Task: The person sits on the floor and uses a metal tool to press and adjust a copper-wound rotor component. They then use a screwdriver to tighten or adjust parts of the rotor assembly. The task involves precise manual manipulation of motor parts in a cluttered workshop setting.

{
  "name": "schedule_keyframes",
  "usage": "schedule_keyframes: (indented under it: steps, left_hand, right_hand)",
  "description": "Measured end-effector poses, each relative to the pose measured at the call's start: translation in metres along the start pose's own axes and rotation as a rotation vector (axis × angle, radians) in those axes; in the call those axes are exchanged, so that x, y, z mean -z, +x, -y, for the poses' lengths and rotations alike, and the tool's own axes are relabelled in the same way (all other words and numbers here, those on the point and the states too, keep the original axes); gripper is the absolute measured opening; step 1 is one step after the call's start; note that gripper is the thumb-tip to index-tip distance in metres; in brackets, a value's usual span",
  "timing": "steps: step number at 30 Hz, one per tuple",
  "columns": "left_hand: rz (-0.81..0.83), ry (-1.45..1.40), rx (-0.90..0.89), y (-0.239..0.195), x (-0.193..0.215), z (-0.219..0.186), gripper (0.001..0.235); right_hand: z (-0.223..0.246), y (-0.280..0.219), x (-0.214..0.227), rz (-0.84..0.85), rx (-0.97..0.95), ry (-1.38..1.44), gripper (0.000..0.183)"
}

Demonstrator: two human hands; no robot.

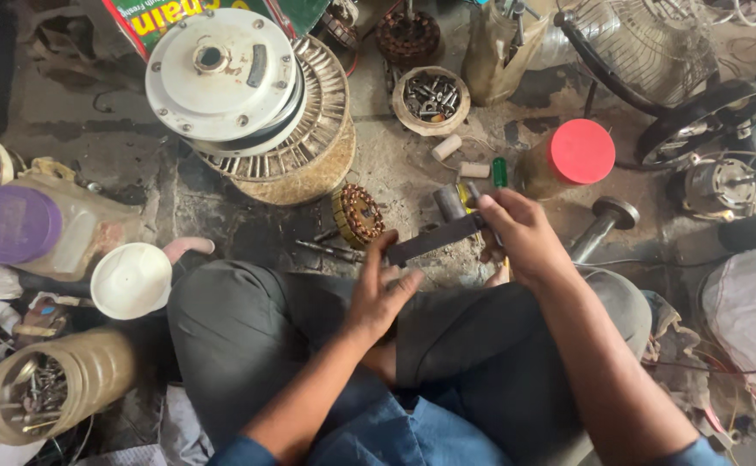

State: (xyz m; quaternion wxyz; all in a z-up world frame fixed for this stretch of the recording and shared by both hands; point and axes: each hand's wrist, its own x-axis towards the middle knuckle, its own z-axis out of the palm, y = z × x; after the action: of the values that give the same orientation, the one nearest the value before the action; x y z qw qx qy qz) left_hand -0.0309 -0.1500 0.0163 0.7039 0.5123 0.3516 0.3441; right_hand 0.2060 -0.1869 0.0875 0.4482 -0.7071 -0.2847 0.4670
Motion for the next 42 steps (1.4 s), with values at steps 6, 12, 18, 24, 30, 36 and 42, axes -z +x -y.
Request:
schedule_keyframes:
  steps: [6,12,18,24,30,36,42]
  left_hand:
    - [0.023,-0.287,0.138,0.002,-0.004,0.032,0.038]
    - [0.052,-0.055,-0.083,0.002,0.022,0.051,0.034]
    - [0.018,-0.285,-0.027,0.016,0.034,0.046,0.038]
    - [-0.096,-0.509,0.15,0.02,0.043,0.039,0.037]
    - [-0.116,-0.389,-0.007,0.024,0.043,0.038,0.037]
    - [-0.061,-0.4,0.011,0.022,0.044,0.034,0.038]
    - [-0.031,-0.411,0.004,0.022,0.046,0.033,0.038]
  right_hand:
    - [-0.016,-0.025,-0.006,-0.045,-0.263,0.291,0.029]
    - [-0.024,-0.02,-0.01,0.059,-0.204,-0.007,0.036]
    - [-0.023,-0.017,-0.001,0.255,-0.226,0.222,0.026]
    - [-0.041,-0.019,-0.01,0.278,-0.046,-0.239,0.042]
    - [-0.052,0.0,-0.044,0.268,-0.388,0.405,0.061]
    - [-0.035,-0.02,-0.047,0.447,-0.196,0.729,0.051]
    - [-0.013,-0.03,-0.047,0.548,-0.193,0.936,0.059]
